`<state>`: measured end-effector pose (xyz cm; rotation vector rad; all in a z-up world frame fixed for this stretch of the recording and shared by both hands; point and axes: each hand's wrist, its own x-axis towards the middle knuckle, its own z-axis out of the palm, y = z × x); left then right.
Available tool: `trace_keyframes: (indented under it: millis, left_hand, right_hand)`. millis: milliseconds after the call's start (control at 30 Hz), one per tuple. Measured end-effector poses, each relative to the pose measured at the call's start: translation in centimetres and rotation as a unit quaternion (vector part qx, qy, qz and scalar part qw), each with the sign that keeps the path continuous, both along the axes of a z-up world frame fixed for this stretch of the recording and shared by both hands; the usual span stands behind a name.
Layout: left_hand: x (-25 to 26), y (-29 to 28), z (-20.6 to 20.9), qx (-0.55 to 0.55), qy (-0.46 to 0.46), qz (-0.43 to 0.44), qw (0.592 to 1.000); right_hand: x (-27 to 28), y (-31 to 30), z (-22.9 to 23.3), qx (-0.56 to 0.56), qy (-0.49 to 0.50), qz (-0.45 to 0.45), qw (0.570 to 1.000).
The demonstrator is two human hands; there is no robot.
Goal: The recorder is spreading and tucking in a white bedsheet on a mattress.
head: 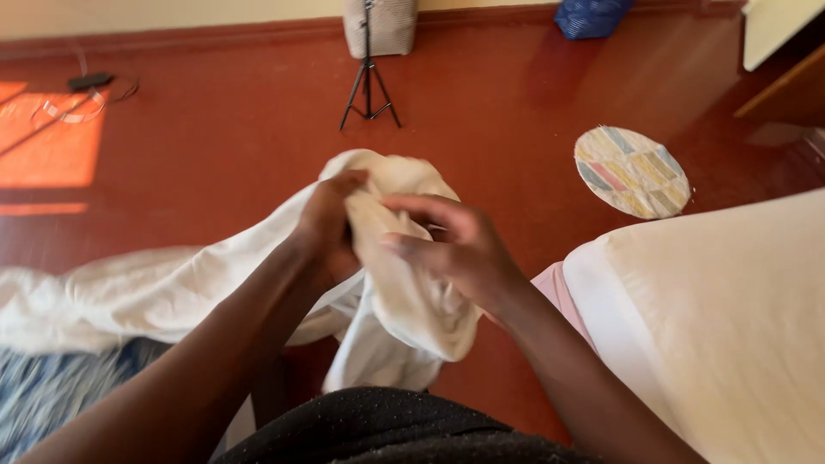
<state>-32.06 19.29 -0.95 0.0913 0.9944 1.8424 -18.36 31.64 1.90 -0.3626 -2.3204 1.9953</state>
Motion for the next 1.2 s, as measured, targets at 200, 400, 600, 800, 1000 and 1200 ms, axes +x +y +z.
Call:
trace_keyframes:
  millis: [200, 400, 600, 800, 1000, 1200]
  left_hand:
    - [-2.9, 7.7, 0.7, 0.057, -0.069, -0.023, 0.996]
    - [-4.5, 14.3, 2.7, 0.151, -0.124, -0.017, 0.981]
    - [-7.0, 20.0, 3.6, 0.184, -0.122, -0.066, 0.973]
    - [-10.2, 24.9, 4.1, -0.077, -0.028, -0.124, 0.989]
    - [-10.6, 32.8, 5.6, -0.266, -0.13, -0.066, 0.953]
    - [-16.8, 44.7, -7.8, -0.098, -0.262, -0.191, 0.941]
  right_hand:
    - [1.8, 11.7, -8.2, -0.151, -0.156, -0.194, 0.957]
    - [-3.6, 15.9, -4.2, -0.648, -0.001, 0.119, 0.752]
    - [-10.8, 27.7, -3.0, -0.57, 0.163, -0.147, 0.792]
    - [-11.9, 32.4, 2.7, -0.429, 0.204, -0.247, 0.844]
    - [-13.9, 37.3, 2.6, -0.421, 0.18, -0.228, 0.859]
    - [-16.9, 43.5, 1.0, -0.429, 0.141, -0.191, 0.872]
